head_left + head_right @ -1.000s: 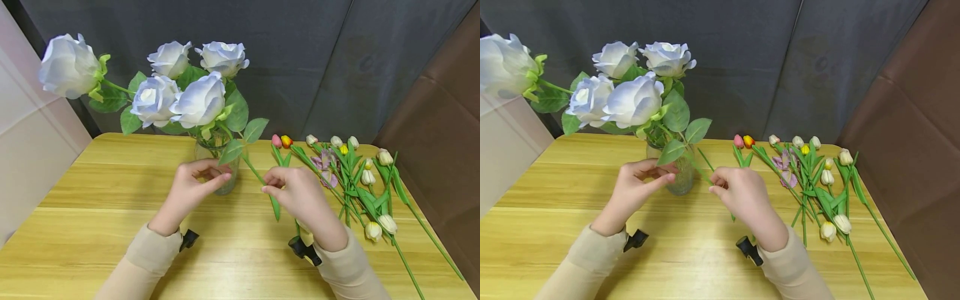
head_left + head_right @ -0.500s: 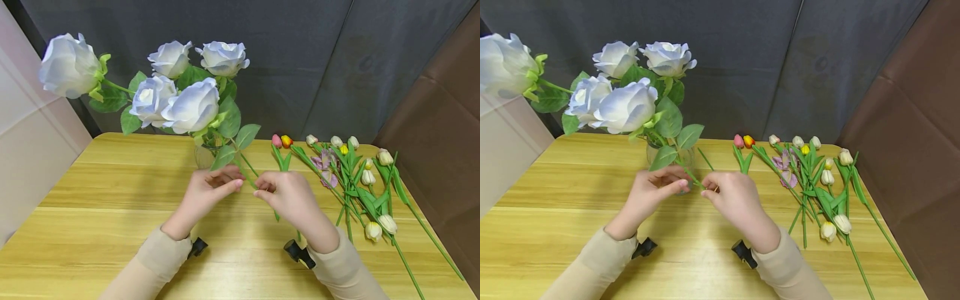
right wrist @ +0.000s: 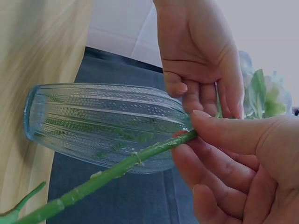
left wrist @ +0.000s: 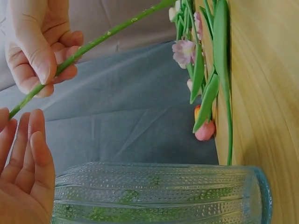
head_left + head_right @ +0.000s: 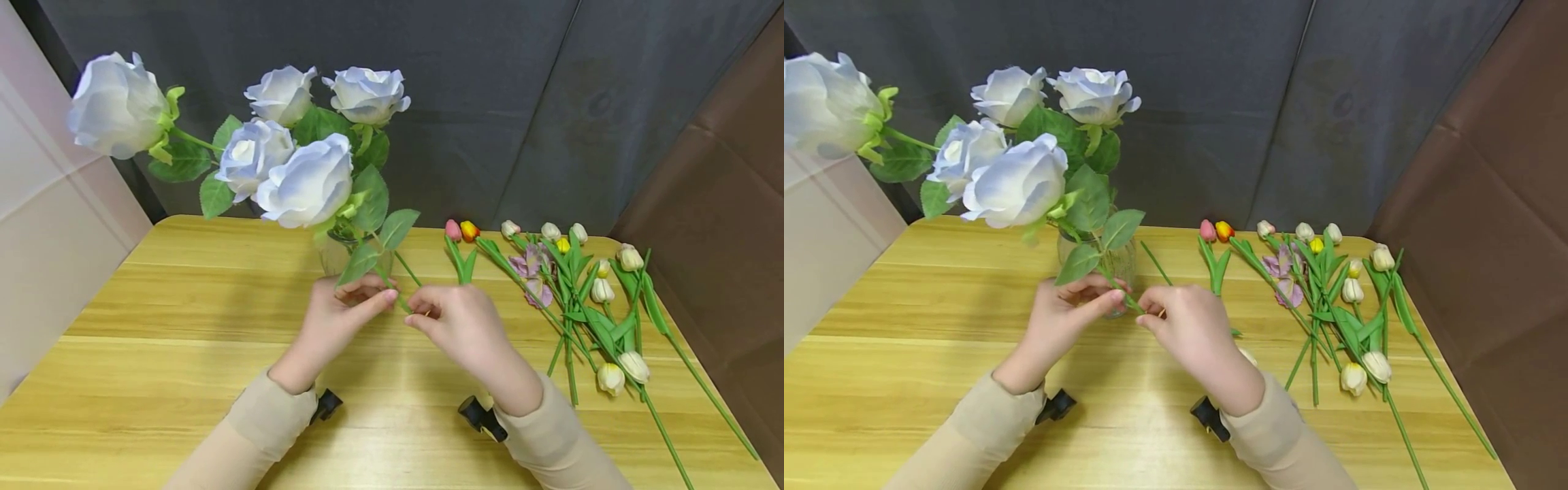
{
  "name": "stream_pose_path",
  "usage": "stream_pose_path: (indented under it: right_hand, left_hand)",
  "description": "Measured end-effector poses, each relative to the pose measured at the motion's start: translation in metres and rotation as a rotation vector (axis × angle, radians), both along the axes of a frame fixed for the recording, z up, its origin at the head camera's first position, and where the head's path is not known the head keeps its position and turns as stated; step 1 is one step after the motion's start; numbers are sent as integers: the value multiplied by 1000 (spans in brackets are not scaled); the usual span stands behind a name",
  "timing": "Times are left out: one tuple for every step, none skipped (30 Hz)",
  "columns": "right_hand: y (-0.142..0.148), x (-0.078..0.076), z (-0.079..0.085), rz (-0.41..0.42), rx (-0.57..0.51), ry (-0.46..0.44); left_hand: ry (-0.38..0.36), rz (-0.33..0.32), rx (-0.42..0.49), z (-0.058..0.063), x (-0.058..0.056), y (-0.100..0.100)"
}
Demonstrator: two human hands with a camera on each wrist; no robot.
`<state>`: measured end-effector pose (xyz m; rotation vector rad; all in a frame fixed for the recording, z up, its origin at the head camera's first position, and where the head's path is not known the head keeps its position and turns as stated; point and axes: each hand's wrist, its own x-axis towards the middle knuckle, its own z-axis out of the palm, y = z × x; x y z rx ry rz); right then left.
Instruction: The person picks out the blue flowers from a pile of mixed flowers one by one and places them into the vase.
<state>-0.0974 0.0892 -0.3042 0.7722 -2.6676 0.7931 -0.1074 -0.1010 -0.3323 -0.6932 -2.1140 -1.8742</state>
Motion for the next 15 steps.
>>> stream_pose_path:
  right_hand:
    - [-1, 0, -1, 4, -4, 0]
    - [-1, 0, -1, 7, -8, -1]
    - [-2, -1, -2, 11, -12, -6]
    - [-2, -1, -2, 14, -17, -13]
    - [-3, -1, -2, 16, -21, -18]
    - [-3, -1, -3, 20, -27, -25]
    - [-3, -2, -3, 21, -32, -32]
    - [-3, -2, -4, 21, -36, -36]
    - [-4, -2, -4, 21, -38, -40]
    - [-4, -2, -4, 21, -40, -42]
    - [-4, -3, -5, 23, -40, -44]
    - [-4, -3, -5, 23, -38, -50]
    - [-4, -3, -4, 23, -34, -56]
    - [-4, -4, -4, 26, -30, -64]
    - [-4, -4, -5, 27, -27, -75]
  left_hand:
    - [6, 5, 3, 0, 0, 0]
    - [13, 8, 7, 0, 0, 1]
    - [23, 15, 9, 0, 0, 1]
    - [32, 22, 10, -1, 0, 1]
    - [42, 29, 12, -1, 0, 2]
    - [54, 36, 12, -1, 0, 2]
    - [66, 42, 10, -1, 0, 2]
    - [76, 49, 6, -1, 0, 2]
    - [87, 58, 2, -1, 0, 2]
    - [93, 67, 0, 0, 0, 2]
    - [102, 74, 0, 0, 0, 1]
    - [114, 81, 2, 1, 0, 1]
    - [123, 90, 4, 1, -1, 0]
    - [132, 97, 9, 1, -1, -1]
    - [141, 103, 16, 2, -1, -2]
